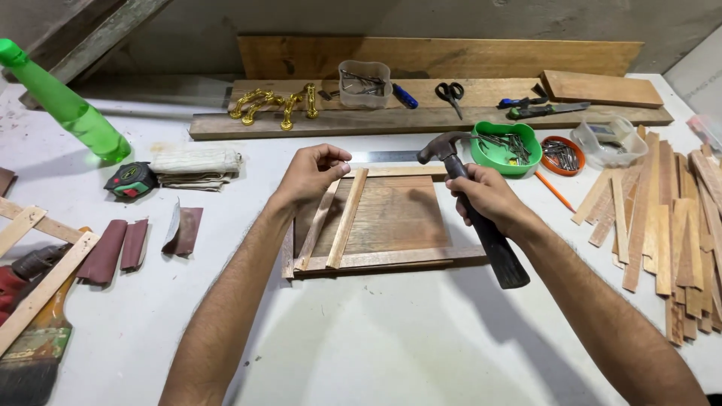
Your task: The person assembles a small wooden frame on a workbench. They position thin wood strips across a plywood panel, pick nails from containers, hammer the nails to fasten the strips, sand a strip with sandpaper, and press strips into place while continuing to nail.
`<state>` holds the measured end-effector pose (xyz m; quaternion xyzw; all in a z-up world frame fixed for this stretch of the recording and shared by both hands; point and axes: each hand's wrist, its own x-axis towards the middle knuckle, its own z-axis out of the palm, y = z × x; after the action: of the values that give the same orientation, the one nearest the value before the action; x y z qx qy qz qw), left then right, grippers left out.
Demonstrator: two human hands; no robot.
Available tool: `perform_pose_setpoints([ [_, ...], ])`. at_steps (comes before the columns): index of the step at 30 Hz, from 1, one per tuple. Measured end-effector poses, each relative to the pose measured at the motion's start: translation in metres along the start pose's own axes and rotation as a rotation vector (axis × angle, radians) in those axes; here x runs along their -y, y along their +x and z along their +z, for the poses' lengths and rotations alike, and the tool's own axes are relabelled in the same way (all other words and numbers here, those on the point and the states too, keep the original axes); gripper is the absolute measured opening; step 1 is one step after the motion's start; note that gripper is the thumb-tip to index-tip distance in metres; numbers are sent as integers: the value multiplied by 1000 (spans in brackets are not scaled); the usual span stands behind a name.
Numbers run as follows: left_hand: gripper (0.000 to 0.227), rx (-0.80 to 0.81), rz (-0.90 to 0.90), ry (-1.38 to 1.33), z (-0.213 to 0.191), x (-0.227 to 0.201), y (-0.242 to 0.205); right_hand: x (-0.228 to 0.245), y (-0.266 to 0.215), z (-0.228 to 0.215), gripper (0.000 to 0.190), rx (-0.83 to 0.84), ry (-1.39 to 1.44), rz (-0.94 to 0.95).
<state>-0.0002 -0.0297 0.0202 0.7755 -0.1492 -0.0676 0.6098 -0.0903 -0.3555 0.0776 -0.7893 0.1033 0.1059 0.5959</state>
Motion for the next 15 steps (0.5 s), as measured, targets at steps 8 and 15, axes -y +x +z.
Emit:
perform_pose_setpoints([
  [8, 13, -137, -28, 294, 24, 30, 18, 12, 22, 21, 16, 132, -115, 18],
  [15, 10, -202, 141, 580, 36, 37, 25, 3, 38, 19, 17, 149, -136, 60],
])
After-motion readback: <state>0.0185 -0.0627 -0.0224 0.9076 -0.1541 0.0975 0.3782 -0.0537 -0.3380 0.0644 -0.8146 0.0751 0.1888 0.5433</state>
